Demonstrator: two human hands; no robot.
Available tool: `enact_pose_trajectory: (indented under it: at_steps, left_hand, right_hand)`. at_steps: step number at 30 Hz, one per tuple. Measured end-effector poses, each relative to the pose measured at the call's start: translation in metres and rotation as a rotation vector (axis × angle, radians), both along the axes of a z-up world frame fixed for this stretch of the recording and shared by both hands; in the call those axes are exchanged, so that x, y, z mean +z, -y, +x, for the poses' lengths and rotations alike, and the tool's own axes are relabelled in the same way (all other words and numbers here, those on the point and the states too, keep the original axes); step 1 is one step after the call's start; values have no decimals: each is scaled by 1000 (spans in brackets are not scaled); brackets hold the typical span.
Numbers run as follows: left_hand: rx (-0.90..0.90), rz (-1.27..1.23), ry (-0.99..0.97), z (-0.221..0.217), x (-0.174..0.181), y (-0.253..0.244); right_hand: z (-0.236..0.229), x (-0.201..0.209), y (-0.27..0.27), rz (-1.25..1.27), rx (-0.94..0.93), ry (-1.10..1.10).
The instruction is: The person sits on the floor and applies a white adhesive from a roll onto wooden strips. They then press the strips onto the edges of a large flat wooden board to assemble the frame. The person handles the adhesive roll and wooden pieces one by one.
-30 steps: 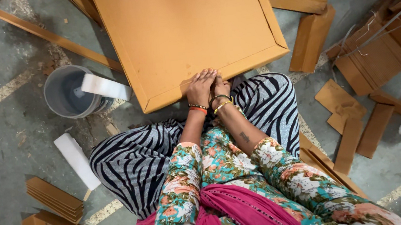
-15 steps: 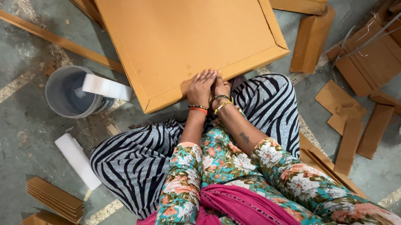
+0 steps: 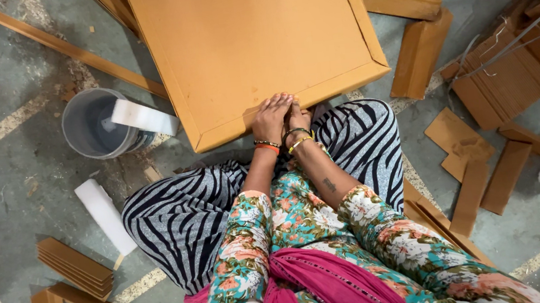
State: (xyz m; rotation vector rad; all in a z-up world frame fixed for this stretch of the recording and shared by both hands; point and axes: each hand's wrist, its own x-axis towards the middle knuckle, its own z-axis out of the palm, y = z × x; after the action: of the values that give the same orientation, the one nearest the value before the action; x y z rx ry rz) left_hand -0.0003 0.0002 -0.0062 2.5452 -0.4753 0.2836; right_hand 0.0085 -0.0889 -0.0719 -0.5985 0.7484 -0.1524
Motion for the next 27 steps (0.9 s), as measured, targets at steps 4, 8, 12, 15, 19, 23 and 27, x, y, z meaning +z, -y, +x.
enact_pose_trajectory:
  at_steps: [4,8,12,15,19,23,27]
  left_hand:
    - [-26,7,36,0,2,-2]
    - [-18,23,48,-1,2,-2]
    - [-11,25,43,0,3,-2]
    - [-6,11,34,-1,5,-1]
    - [-10,8,25,-2,6,-1]
    - [-13,15,28,-2,6,-2]
    - [-23,21,33,-1,3,-2]
  right_hand:
    - [1,-1,0,-16,-14,-86]
    - [1,-7,0,-3,-7,55]
    - [1,-10,0,-20,-2,49]
    - [1,-11,0,4,-6,47]
    - [1,-11,1,-20,-1,21]
    - [1,-8,0,17,-10,24]
    - [0,-3,0,28,-3,29]
